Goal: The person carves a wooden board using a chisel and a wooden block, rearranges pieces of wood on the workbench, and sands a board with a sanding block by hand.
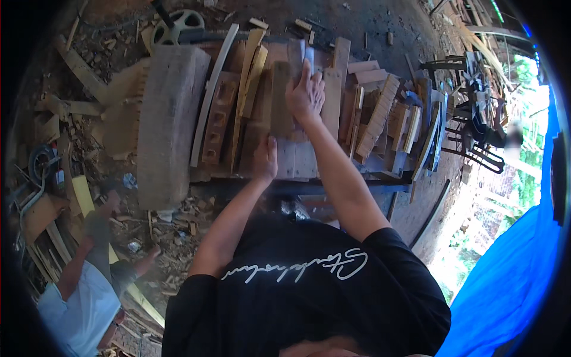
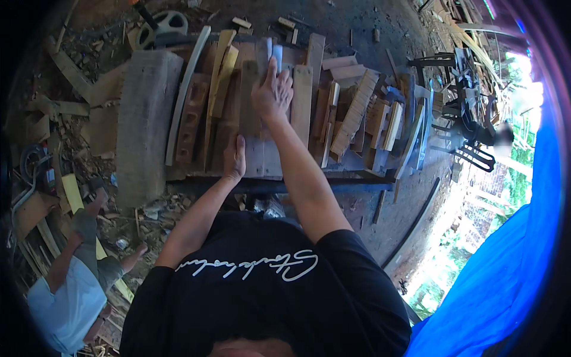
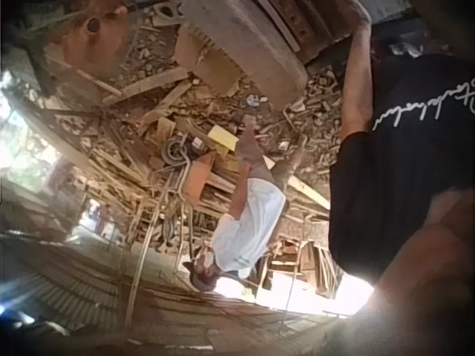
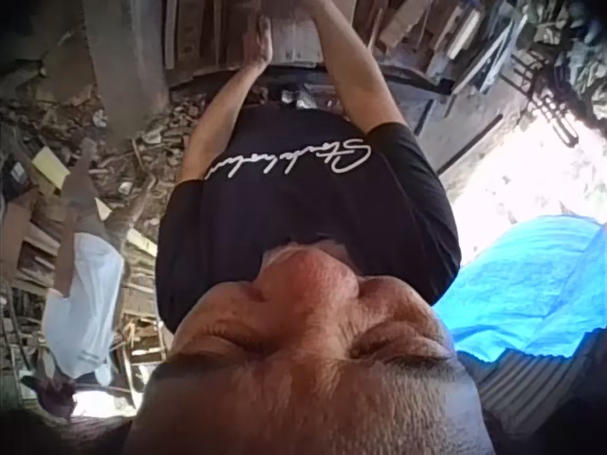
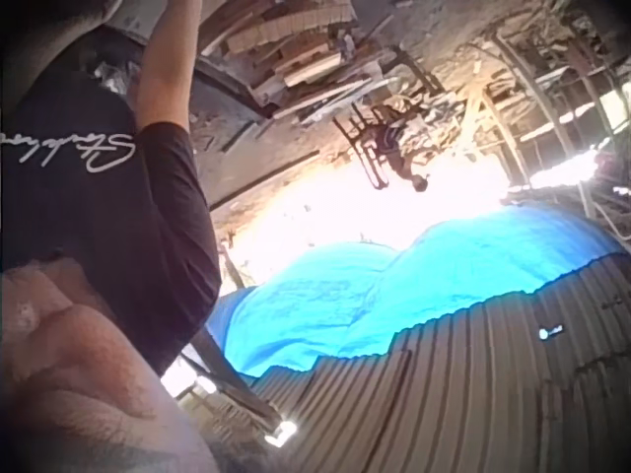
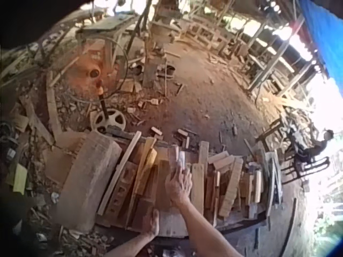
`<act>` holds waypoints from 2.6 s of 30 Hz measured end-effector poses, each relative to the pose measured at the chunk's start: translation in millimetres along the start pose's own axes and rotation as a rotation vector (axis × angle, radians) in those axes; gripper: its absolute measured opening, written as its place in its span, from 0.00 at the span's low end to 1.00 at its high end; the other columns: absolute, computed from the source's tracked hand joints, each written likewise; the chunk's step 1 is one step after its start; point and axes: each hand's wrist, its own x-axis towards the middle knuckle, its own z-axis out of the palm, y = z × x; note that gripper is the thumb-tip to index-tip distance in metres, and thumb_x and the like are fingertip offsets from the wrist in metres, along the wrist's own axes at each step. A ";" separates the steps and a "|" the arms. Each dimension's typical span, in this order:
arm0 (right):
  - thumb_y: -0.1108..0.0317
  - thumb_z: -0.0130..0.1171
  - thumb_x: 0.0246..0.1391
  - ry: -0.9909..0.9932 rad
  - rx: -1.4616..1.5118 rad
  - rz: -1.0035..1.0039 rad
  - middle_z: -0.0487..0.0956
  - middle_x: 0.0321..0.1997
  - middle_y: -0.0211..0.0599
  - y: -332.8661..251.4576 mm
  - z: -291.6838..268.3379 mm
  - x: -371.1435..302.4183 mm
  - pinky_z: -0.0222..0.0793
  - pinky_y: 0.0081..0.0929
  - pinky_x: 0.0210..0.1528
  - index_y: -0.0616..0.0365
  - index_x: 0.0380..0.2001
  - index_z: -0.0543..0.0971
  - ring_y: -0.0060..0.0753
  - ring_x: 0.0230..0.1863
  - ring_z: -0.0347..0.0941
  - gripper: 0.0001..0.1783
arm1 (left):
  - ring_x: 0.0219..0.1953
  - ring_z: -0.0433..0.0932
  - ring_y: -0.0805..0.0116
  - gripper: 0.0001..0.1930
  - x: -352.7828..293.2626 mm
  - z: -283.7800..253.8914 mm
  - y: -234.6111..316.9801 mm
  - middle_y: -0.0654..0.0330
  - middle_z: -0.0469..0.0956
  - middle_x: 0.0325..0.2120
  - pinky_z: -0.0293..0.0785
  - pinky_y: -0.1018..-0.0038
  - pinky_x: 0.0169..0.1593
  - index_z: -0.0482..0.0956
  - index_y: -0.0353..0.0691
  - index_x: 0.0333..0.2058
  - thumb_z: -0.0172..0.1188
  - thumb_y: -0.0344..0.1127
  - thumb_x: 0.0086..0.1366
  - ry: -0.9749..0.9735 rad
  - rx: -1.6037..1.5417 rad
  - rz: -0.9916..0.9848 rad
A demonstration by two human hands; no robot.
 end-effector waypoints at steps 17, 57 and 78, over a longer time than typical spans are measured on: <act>0.58 0.58 0.45 -0.235 0.097 -0.001 0.58 0.66 0.58 25.9 -2.6 -19.9 0.59 0.47 0.54 0.60 0.65 0.58 0.60 0.56 0.60 0.43 | 0.39 0.76 0.60 0.10 209.3 78.3 68.1 0.58 0.79 0.28 0.59 0.58 0.56 0.79 0.45 0.26 0.53 0.41 0.59 -0.331 0.654 0.966; 0.62 0.57 0.43 -0.226 0.167 -0.199 0.67 0.60 0.54 40.3 -42.3 -91.4 0.61 0.47 0.50 0.59 0.63 0.62 0.55 0.50 0.65 0.40 | 0.34 0.73 0.60 0.14 98.8 55.5 62.3 0.62 0.77 0.22 0.55 0.58 0.55 0.75 0.49 0.20 0.46 0.40 0.63 -0.037 0.676 0.916; 0.60 0.55 0.46 -0.790 0.136 -0.131 0.70 0.55 0.55 47.4 -83.6 -199.2 0.62 0.48 0.48 0.58 0.58 0.68 0.54 0.50 0.65 0.34 | 0.37 0.77 0.64 0.04 -33.3 24.6 32.3 0.63 0.77 0.25 0.58 0.52 0.53 0.76 0.50 0.22 0.56 0.40 0.50 -0.205 0.629 0.691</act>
